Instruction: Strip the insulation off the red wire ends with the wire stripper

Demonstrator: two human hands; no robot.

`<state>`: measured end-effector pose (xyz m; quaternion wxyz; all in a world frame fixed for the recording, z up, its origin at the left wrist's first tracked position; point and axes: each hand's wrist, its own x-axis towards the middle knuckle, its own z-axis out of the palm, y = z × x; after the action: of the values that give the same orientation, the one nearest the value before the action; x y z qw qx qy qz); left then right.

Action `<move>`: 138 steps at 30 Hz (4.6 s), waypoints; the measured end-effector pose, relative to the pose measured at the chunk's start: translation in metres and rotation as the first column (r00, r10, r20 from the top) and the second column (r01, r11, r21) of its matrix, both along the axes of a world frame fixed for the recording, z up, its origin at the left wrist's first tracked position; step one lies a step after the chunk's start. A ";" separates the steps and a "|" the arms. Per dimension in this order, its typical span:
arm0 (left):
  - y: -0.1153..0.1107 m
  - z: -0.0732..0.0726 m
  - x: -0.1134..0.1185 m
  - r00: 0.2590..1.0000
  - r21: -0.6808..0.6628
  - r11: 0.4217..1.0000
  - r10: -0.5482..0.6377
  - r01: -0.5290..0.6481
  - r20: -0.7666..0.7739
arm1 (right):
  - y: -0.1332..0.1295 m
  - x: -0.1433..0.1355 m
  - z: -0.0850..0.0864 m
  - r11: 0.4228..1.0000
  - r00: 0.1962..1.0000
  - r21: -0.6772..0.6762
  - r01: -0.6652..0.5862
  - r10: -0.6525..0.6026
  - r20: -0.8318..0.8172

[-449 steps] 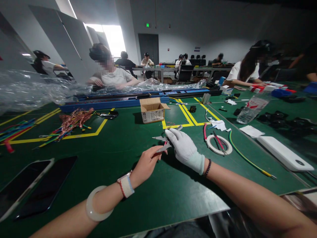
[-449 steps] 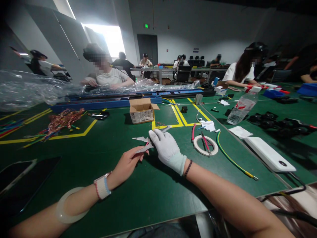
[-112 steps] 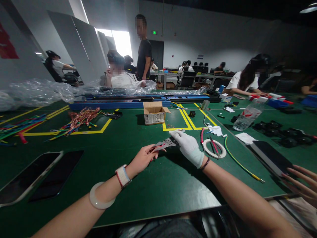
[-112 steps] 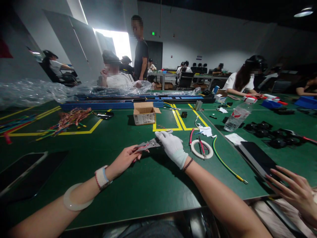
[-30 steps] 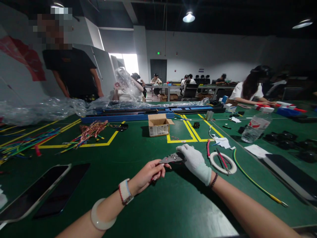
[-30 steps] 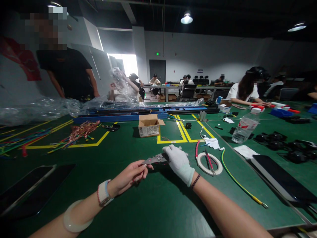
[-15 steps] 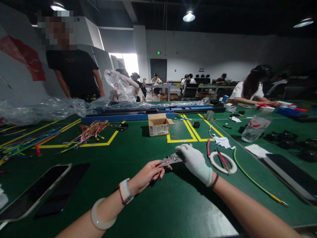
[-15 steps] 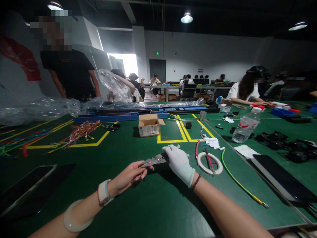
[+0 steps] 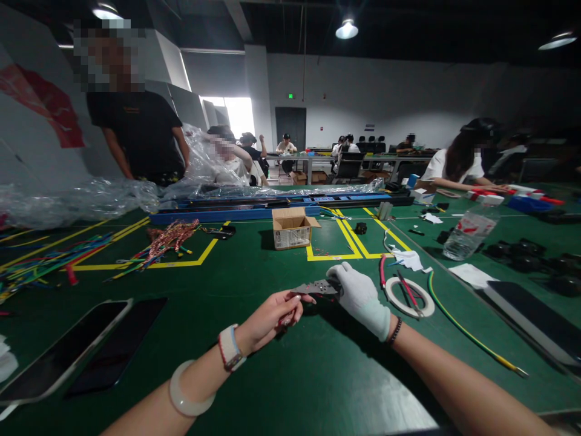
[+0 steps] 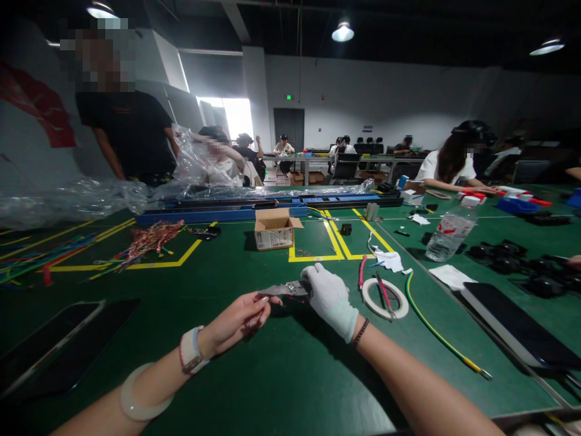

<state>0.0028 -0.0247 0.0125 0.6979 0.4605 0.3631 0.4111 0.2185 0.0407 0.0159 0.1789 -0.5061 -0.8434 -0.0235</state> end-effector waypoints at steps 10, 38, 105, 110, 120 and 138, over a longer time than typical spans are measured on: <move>0.002 -0.002 0.005 1.000 0.065 0.998 0.007 -0.005 -0.025 | 0.009 0.007 0.005 0.991 0.991 0.121 0.051 -0.066 0.118; -0.005 -0.002 0.007 0.990 0.027 0.994 -0.099 0.102 -0.097 | 0.020 0.010 -0.020 0.925 0.909 0.224 -0.306 0.354 -0.220; -0.002 -0.007 0.012 0.983 0.090 0.988 0.139 -0.128 -0.119 | 0.003 -0.002 -0.021 0.961 0.960 -0.163 -0.224 0.189 -0.207; -0.002 -0.008 0.012 0.981 0.118 0.986 0.134 -0.119 -0.137 | 0.006 -0.002 -0.025 0.952 0.947 -0.150 -0.267 0.230 -0.224; -0.004 -0.006 0.013 0.984 0.106 0.990 0.109 -0.094 -0.138 | 0.007 -0.001 -0.028 0.955 0.947 -0.127 -0.269 0.238 -0.215; 0.000 -0.006 0.017 0.975 0.166 0.984 0.102 -0.070 -0.195 | 0.011 -0.004 -0.034 0.935 0.889 0.140 -0.327 0.354 -0.290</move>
<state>0.0195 -0.0251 0.0063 0.5999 0.5378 0.4182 0.4195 0.2140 0.0518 -0.0185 0.3323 -0.3393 -0.8785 0.0512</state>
